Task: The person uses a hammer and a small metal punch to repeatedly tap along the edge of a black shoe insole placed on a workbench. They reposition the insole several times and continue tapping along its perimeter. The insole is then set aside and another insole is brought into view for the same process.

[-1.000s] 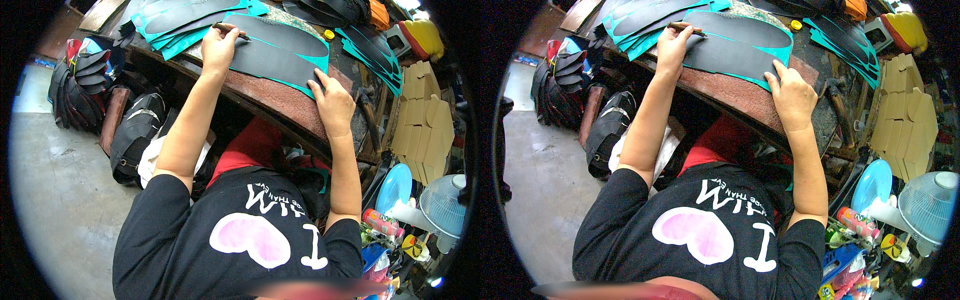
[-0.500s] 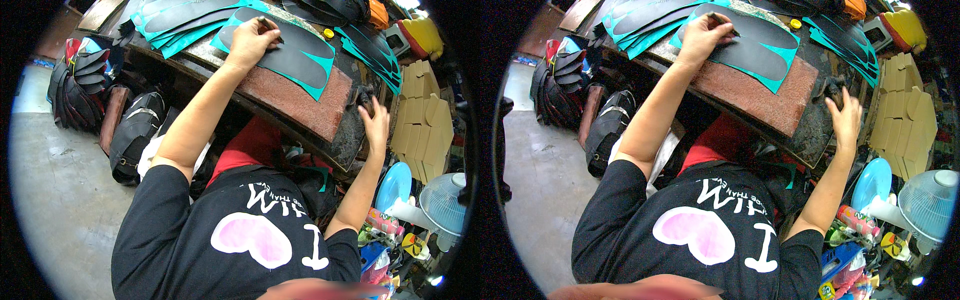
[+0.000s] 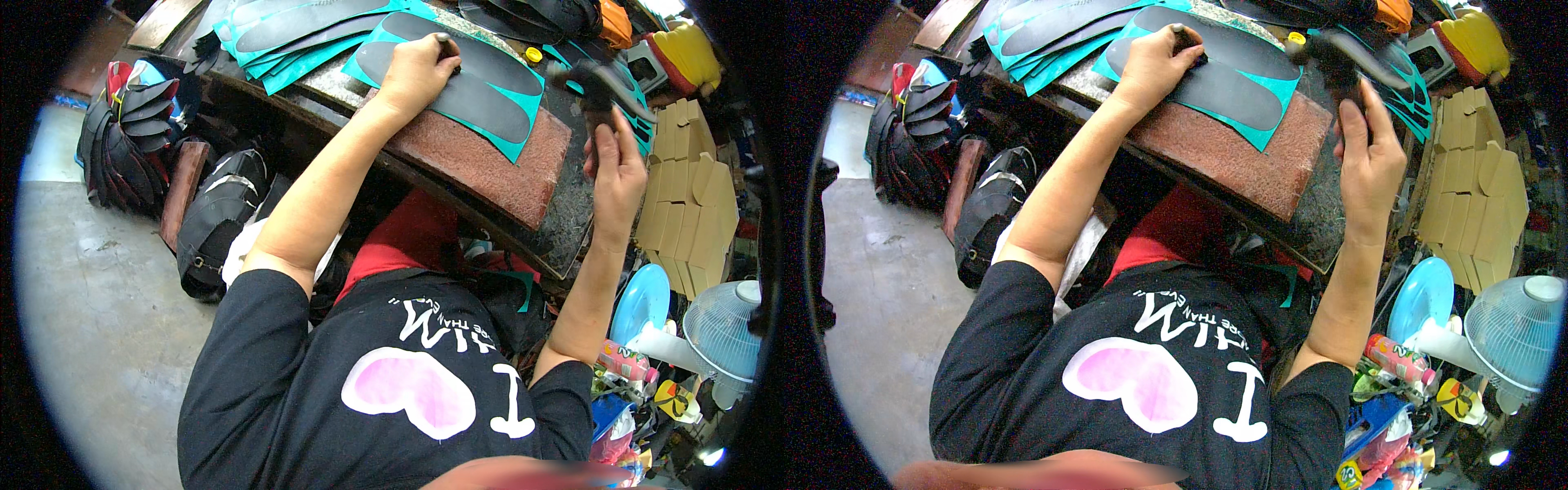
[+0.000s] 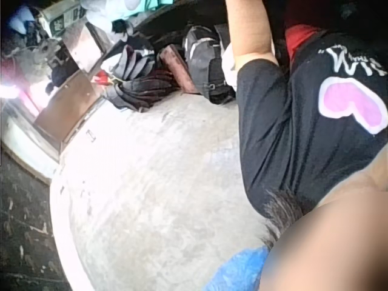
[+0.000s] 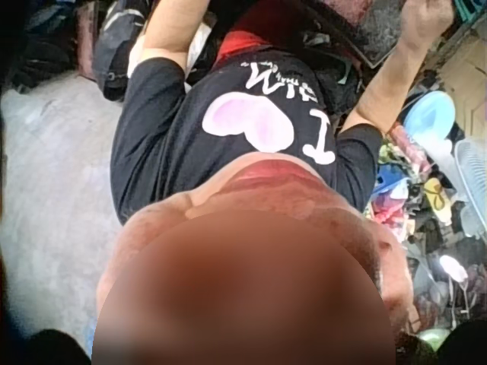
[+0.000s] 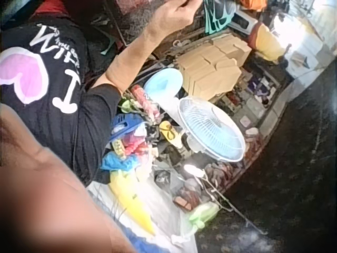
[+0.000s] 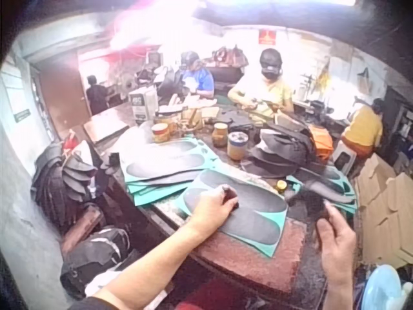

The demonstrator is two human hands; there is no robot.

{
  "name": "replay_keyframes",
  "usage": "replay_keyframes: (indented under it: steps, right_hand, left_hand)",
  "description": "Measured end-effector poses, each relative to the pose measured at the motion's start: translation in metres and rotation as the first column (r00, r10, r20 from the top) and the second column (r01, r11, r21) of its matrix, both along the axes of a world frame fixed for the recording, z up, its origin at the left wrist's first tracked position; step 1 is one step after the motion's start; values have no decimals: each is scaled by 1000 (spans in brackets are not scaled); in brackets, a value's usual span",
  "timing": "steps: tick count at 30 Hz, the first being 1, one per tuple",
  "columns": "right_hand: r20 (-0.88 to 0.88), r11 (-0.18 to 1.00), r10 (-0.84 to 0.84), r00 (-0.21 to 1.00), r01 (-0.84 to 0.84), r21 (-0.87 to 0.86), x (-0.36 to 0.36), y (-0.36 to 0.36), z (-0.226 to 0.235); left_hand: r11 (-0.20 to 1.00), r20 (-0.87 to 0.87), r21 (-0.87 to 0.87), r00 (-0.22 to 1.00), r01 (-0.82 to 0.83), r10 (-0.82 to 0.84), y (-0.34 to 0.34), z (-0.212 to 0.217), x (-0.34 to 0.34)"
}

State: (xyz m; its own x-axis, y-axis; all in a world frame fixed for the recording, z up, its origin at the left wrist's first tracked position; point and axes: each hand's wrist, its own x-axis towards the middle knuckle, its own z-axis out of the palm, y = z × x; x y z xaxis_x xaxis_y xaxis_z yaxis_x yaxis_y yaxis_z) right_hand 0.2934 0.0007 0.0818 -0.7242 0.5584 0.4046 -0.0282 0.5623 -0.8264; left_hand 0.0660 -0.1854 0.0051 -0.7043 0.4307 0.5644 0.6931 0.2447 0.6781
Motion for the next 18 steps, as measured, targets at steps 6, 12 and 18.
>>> replay_keyframes:
  steps: [6, 12, 18]
  right_hand:
    - [-213, 931, 126, 969, -41, 364, -37, -41, 8]
    - [175, 967, -67, 982, 21, 255, -32, -21, -35]
    - [12, 970, -19, 1000, 16, 241, -24, -21, -10]
  left_hand:
    - [994, -363, -94, 932, -47, 10, 14, 0, 18]
    - [931, 435, 346, 899, -118, -47, 11, -6, 7]
    - [991, 225, 134, 974, -3, -28, 9, -5, 4]
